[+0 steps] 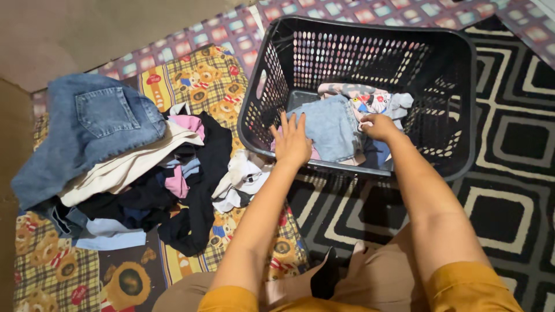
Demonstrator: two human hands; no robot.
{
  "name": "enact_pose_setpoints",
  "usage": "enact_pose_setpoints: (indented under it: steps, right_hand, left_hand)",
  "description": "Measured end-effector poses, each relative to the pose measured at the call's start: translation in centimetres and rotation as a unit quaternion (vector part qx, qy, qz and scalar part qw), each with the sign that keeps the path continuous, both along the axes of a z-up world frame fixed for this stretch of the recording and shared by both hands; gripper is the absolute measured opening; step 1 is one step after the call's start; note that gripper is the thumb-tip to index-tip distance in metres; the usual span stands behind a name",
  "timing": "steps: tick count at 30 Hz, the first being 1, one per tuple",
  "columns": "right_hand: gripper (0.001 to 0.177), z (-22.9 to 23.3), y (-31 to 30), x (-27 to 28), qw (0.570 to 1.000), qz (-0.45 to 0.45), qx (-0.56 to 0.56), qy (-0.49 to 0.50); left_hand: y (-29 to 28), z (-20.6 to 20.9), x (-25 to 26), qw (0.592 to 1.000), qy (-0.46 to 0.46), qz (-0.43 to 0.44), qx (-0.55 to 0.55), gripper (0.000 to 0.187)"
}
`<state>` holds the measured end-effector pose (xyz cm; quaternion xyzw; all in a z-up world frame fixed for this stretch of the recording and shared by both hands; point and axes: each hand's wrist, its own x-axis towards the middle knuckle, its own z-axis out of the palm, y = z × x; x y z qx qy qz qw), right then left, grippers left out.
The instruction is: The person sits on the floor and removes various clothing items from a black laundry basket, placing them onto a patterned mat. Items include shirts, pants, and socks, which are handled one at a time and set aside in a growing pile.
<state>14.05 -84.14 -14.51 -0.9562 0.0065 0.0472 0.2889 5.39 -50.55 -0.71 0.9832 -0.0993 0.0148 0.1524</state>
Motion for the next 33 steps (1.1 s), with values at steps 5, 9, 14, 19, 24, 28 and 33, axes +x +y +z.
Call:
enact_pose_setpoints:
  steps: [5, 9, 14, 19, 24, 28, 33]
  right_hand:
    - [0.046, -1.5, 2.1, 0.7, 0.997, -0.013, -0.022, 0.077]
    - [0.058, -3.6, 4.2, -0.8, 0.994, -0.001, -0.061, 0.093]
    - [0.077, -5.2, 6.7, -2.6, 0.994, -0.081, -0.048, 0.063]
    - [0.056, -4.7, 7.9, -2.9, 0.969, 0.0, -0.15, 0.197]
    - [0.045, -3.4, 8.6, -2.5, 0.985, -0.008, -0.036, 0.171]
    - [0.025, 1.7, 10.4, 1.1, 0.902, -0.144, 0.357, 0.194]
    - [0.025, 12.1, 13.0, 2.3, 0.754, -0.086, 0.624, 0.187]
  left_hand:
    - [1.2, -1.6, -2.3, 1.0, -0.021, 0.001, -0.004, 0.074]
    - [1.9, -3.0, -4.1, 0.999, -0.049, 0.004, -0.018, 0.069]
    - [2.2, -3.3, -5.0, 0.998, -0.043, 0.013, -0.035, 0.071]
    - [2.3, -2.8, -5.6, 0.998, -0.044, 0.022, -0.043, 0.071]
    - [2.2, -2.1, -5.9, 0.998, -0.014, 0.037, -0.051, 0.077]
    - [2.0, -1.1, -4.9, 0.998, -0.021, 0.04, -0.045, 0.085]
    - [1.3, -0.1, -3.1, 0.997, 0.008, 0.063, -0.043, 0.106]
